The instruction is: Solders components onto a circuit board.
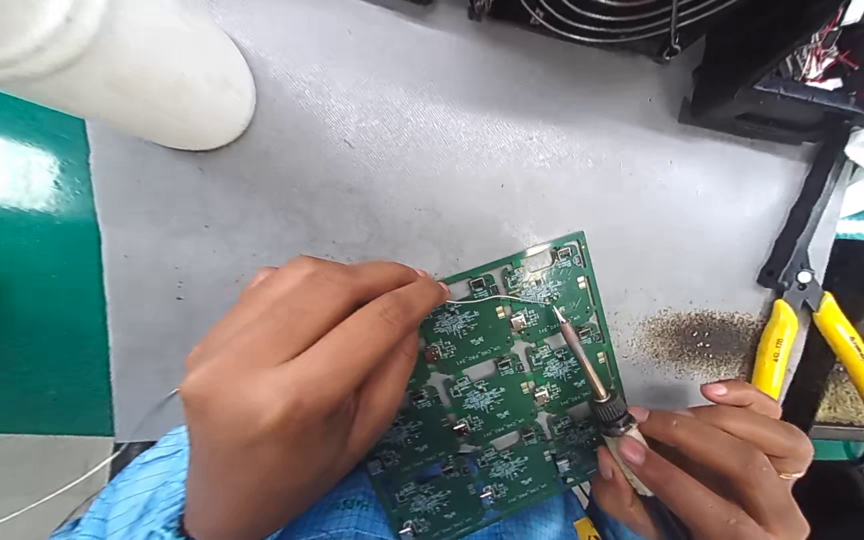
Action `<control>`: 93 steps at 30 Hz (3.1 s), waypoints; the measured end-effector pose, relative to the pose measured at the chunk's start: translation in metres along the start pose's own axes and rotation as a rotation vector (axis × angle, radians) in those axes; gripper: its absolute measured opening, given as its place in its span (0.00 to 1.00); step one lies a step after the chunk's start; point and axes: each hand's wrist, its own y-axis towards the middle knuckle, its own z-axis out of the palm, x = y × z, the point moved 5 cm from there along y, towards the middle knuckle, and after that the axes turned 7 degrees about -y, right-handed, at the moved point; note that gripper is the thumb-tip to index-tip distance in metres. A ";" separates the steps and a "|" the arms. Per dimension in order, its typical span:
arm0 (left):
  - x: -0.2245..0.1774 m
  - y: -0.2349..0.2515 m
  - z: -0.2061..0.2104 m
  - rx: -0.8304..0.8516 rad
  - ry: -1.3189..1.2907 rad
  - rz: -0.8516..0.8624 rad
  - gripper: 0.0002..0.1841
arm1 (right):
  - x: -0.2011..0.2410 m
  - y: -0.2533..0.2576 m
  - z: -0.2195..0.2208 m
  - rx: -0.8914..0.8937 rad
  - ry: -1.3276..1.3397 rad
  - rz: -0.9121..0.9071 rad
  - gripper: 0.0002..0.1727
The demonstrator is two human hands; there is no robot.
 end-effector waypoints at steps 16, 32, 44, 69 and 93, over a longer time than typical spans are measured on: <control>0.001 0.000 0.000 0.006 0.008 -0.002 0.14 | 0.000 0.002 0.001 0.076 -0.032 -0.051 0.09; 0.000 0.000 0.000 -0.004 0.006 -0.004 0.14 | 0.003 0.002 0.002 0.055 -0.037 -0.045 0.08; 0.001 -0.001 -0.002 -0.028 -0.012 -0.011 0.14 | 0.005 0.003 0.003 0.078 -0.022 -0.067 0.09; 0.001 -0.001 -0.002 -0.027 0.003 -0.012 0.14 | 0.003 0.002 0.003 0.073 -0.008 -0.052 0.09; -0.003 -0.023 -0.013 -0.083 -0.040 0.034 0.16 | -0.028 -0.092 -0.020 -0.315 -0.545 -0.006 0.24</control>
